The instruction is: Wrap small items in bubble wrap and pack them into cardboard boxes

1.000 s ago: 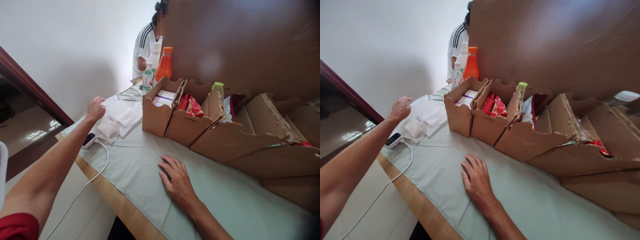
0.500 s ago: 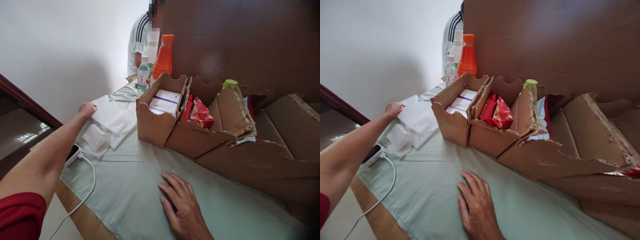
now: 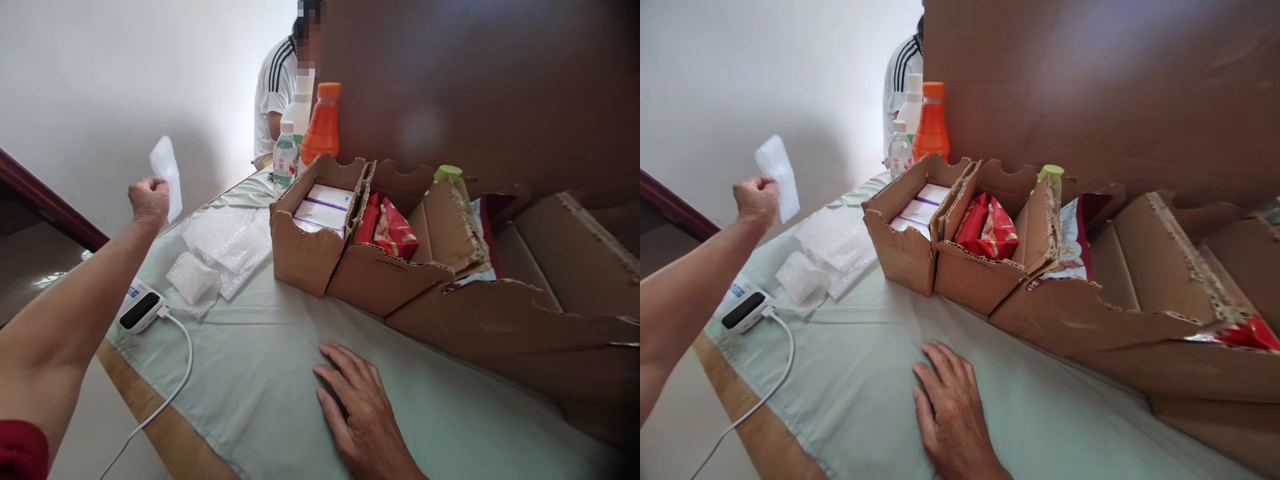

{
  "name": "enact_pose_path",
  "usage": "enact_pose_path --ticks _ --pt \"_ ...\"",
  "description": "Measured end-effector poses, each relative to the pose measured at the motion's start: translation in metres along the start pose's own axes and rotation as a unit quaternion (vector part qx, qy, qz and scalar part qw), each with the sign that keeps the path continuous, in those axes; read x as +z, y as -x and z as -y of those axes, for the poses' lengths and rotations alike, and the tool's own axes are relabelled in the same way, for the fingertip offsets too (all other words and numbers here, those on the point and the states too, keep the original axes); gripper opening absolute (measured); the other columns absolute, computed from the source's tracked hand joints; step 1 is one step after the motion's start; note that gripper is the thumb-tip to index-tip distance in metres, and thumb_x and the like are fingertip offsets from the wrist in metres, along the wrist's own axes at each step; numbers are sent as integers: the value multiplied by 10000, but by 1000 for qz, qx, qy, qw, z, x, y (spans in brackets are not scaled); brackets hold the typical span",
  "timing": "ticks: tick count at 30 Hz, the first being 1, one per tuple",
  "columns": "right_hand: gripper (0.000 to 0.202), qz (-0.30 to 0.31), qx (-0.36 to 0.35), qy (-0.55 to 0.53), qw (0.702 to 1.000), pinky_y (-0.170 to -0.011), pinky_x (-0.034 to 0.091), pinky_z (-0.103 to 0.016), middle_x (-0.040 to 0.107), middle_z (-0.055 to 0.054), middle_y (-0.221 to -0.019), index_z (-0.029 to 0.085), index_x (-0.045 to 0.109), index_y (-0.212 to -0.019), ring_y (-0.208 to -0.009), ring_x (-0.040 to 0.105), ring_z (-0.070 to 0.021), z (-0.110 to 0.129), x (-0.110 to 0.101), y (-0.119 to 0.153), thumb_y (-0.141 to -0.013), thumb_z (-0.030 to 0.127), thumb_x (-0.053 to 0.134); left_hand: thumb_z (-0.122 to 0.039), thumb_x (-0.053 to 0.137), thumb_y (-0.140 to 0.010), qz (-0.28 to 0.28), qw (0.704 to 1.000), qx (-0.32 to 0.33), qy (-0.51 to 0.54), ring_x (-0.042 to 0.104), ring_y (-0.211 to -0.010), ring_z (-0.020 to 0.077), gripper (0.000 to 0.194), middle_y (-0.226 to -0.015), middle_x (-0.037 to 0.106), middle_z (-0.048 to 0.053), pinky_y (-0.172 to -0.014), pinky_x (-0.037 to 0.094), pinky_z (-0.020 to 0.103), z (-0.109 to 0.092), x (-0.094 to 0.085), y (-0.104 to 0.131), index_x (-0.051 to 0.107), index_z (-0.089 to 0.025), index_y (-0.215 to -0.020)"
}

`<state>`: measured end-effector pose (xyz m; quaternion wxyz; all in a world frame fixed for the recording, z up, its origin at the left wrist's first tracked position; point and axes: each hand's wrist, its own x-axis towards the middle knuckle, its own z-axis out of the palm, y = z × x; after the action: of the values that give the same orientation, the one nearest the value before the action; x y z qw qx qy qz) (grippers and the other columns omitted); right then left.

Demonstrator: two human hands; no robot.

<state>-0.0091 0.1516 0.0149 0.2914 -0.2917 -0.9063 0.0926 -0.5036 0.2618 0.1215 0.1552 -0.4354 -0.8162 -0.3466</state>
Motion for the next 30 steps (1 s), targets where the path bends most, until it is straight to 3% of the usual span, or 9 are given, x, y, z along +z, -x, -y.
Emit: enact_pose_path --ticks 4,7,9,15,19,21,24,27,30 --pt "222 9 19 -10 1000 -927 562 -473 732 -131 -1276 224 711 -1082 -1184 674 -295 3 2 1 -948 167 544 -300 557 -1023 38 998 42 16 653 -1140 236 253 -1221 694 90 -1025 526 430 -49 -10 28 699 -147 -1166" --pt "218 13 28 -19 999 -957 553 -485 724 -132 -1287 214 711 -1074 -1203 659 -297 5 2 3 -940 153 550 -180 596 -880 129 986 98 44 678 -1034 196 231 -1094 748 44 -992 516 304 -85 -8 59 778 -194 -1022" --pt "214 18 32 -22 999 -973 548 -485 719 -128 -1299 211 711 -1074 -1211 652 -294 6 1 3 -936 144 562 -127 596 -776 158 980 111 55 696 -974 200 314 -1047 767 33 -969 527 295 -104 -11 74 801 -217 -997" --pt "208 88 47 36 994 -1018 519 -488 699 -157 -1322 173 713 -1076 -1251 617 -297 24 -2 -11 -921 108 590 -142 487 -797 82 988 75 109 704 -974 222 423 -1115 757 81 -938 563 347 -159 -56 113 760 -154 -1120" --pt "175 145 48 67 986 -993 524 -406 697 -121 -1306 176 714 -1081 -1202 627 -263 47 -13 -1 -938 263 664 -211 419 -886 45 976 78 196 662 -1131 239 437 -1265 678 103 -999 555 400 -216 -77 196 661 -155 -1246" --pt "252 166 42 81 982 -992 521 -403 688 -113 -1305 179 712 -1103 -1195 619 -265 60 -27 21 -934 364 687 -261 431 -916 79 958 122 246 647 -1182 242 383 -1236 684 72 -1074 522 430 -241 -78 256 662 -222 -1220" --pt "332 180 34 87 979 -1006 517 -414 682 -116 -1289 180 695 -1151 -1215 602 -274 88 -55 82 -925 424 693 -342 499 -904 201 905 233 294 678 -1166 249 292 -1181 734 47 -1057 553 432 -265 -72 346 725 -302 -1085" --pt "363 168 51 42 983 -1085 490 -412 648 -120 -1395 191 674 -1233 -1327 556 -267 118 -82 165 -940 405 685 -381 593 -834 290 858 318 283 679 -1204 308 360 -1279 735 108 -1058 555 485 -269 -61 417 757 -269 -1134" --pt "269 119 65 -29 990 -1154 456 -357 689 -45 -1395 243 722 -1157 -1357 572 -206 137 -104 245 -986 438 649 -415 610 -844 332 829 369 259 621 -1314 368 423 -1384 695 142 -1118 494 568 -258 -57 456 755 -256 -1207"
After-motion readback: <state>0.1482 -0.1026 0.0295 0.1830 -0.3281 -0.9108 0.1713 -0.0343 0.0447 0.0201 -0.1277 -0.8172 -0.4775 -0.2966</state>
